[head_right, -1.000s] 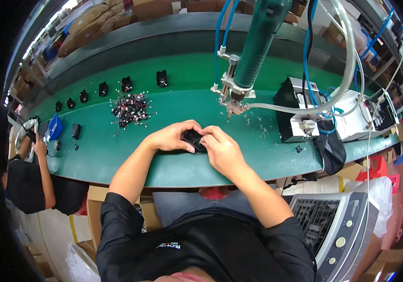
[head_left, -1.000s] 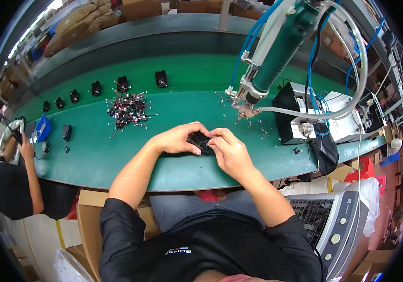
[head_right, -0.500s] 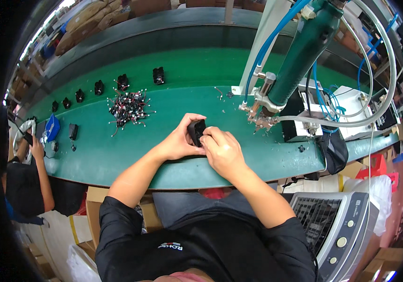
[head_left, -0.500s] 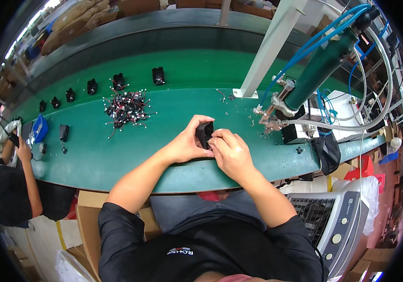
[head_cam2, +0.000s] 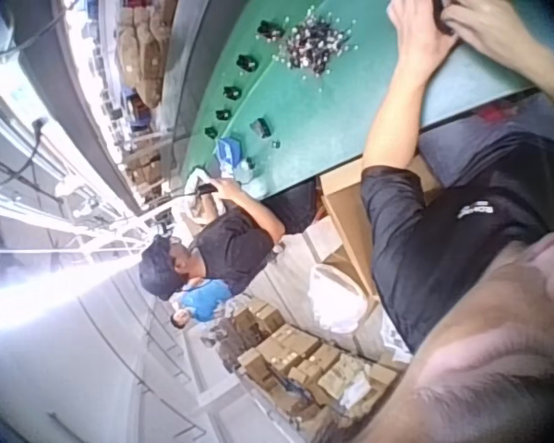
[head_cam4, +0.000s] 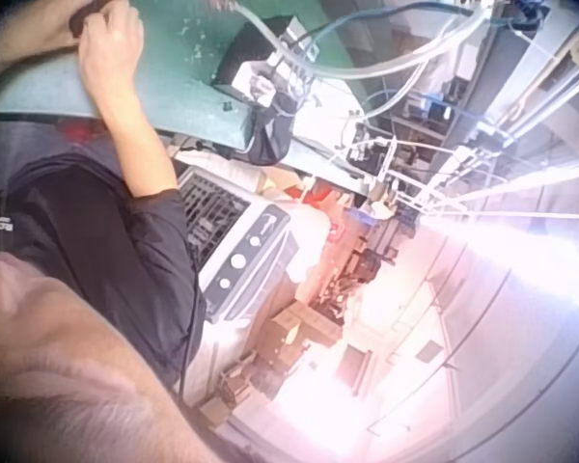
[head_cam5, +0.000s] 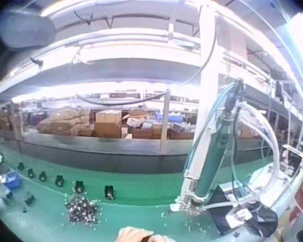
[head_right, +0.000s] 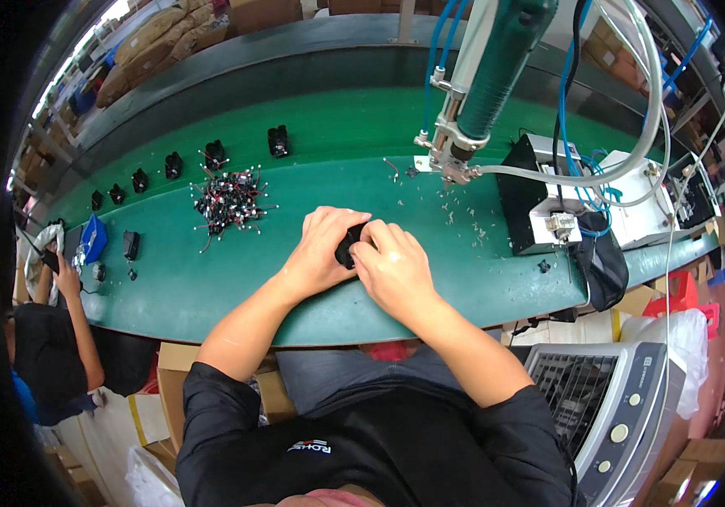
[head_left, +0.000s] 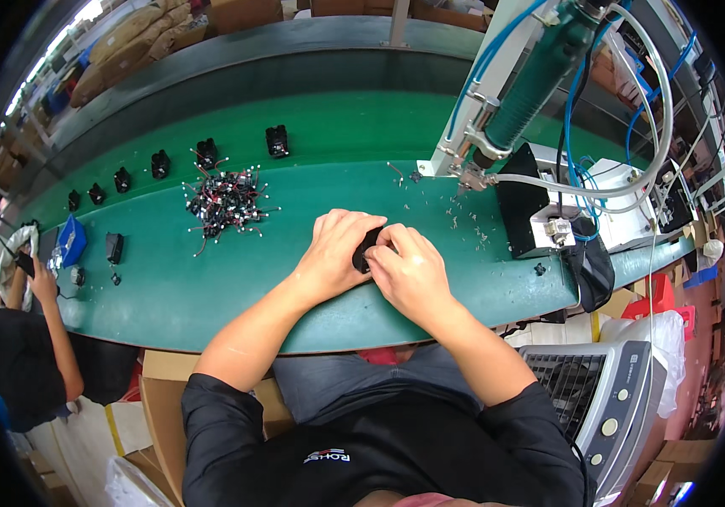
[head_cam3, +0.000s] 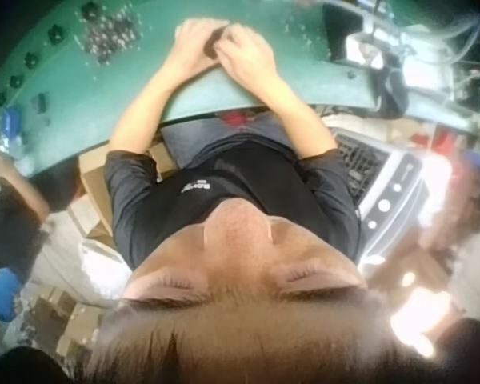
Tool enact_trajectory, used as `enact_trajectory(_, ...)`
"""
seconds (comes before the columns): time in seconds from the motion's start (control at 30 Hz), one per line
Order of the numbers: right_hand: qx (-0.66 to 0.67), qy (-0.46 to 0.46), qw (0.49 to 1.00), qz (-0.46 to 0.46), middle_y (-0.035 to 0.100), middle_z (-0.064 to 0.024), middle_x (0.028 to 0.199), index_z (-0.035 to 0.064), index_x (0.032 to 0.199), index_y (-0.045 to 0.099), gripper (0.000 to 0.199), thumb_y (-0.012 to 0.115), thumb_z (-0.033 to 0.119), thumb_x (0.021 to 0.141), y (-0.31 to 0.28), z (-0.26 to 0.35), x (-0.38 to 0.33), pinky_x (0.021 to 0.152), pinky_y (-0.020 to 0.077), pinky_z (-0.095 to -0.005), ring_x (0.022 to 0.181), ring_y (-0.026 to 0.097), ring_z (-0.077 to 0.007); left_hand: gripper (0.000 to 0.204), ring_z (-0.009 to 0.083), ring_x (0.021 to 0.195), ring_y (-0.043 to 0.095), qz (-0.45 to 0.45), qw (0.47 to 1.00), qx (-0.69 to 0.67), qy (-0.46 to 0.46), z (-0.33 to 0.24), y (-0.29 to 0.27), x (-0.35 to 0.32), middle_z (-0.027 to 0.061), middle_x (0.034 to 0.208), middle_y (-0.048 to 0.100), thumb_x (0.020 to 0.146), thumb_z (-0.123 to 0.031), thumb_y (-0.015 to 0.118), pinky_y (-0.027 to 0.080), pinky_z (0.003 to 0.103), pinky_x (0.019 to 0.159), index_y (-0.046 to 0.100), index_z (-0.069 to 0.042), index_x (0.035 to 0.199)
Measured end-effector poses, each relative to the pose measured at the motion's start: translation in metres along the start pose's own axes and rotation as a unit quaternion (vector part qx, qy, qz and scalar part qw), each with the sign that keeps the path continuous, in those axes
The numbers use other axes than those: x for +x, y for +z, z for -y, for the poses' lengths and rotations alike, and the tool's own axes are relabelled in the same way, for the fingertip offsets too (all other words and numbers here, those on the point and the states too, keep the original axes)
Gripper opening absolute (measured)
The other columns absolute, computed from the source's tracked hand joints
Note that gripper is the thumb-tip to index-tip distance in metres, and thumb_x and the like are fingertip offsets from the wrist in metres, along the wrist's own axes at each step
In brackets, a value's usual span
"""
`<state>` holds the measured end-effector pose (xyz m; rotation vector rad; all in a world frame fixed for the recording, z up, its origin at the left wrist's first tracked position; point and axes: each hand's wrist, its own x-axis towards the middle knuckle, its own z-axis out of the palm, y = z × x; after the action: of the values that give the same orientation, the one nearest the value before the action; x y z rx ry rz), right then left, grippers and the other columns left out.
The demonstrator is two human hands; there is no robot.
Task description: The person assembles electronic components by securing a circuit board into an electronic housing with screws, using a pneumatic screwdriver.
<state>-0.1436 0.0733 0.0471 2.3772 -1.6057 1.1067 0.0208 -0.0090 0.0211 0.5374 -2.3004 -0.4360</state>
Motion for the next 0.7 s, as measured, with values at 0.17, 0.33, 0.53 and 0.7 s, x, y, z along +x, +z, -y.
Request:
enact_trajectory(0.17, -0.049, 0.025, 0.998, 0.04, 0.057, -0.0056, 0.089, 0.0073, 0.086, 0.071, 0.012, 0.076, 0.008, 0.076, 0.01, 0.002, 0.001, 0.074, 0.0529, -0.0379, 0.087, 0.061, -0.0244, 0.072, 0.0363, 0.118, 0.057, -0.027, 0.992, -0.109, -0.054, 0.0, 0.008, -0.001, 0.0153, 0.121, 0.059, 0.065, -0.009, 0.087, 0.05, 0.044, 0.097, 0.054, -0.004, 0.129)
enact_trajectory(0.33, -0.02, 0.093, 0.988, 0.121, 0.059, -0.008, 0.092, 0.0057, 0.094, 0.072, 0.013, 0.074, 0.01, 0.082, 0.004, 0.0, -0.002, 0.078, 0.0538, -0.04, 0.092, 0.062, -0.0273, 0.073, 0.036, 0.11, 0.06, 0.013, 0.989, -0.113, -0.097, 0.007, 0.014, -0.004, 0.0153, 0.117, 0.059, 0.064, -0.01, 0.089, 0.052, 0.042, 0.093, 0.053, -0.003, 0.127)
enact_trajectory(0.53, -0.023, -0.061, 0.984, -0.168, 0.068, -0.0158, 0.111, -0.002, 0.121, 0.064, 0.045, 0.081, 0.005, 0.079, -0.101, 0.019, 0.041, 0.081, 0.0554, -0.0389, 0.096, 0.066, -0.0279, 0.072, 0.0326, 0.102, 0.061, -0.021, 0.989, -0.115, -0.096, 0.014, 0.013, -0.01, 0.0109, 0.111, 0.061, 0.057, -0.028, 0.097, 0.049, 0.043, 0.089, 0.057, -0.007, 0.113)
enact_trajectory(0.7, 0.204, -0.015, 0.908, -0.367, 0.058, -0.0202, 0.129, -0.0053, 0.14, 0.041, 0.051, 0.059, 0.026, 0.104, -0.136, 0.0, 0.115, 0.093, 0.0519, -0.0342, 0.105, 0.064, -0.0253, 0.059, 0.0277, 0.11, 0.06, 0.034, 0.996, -0.036, -0.078, 0.012, 0.017, -0.01, 0.0079, 0.12, 0.064, 0.058, -0.042, 0.094, 0.037, 0.041, 0.096, 0.061, -0.011, 0.096)
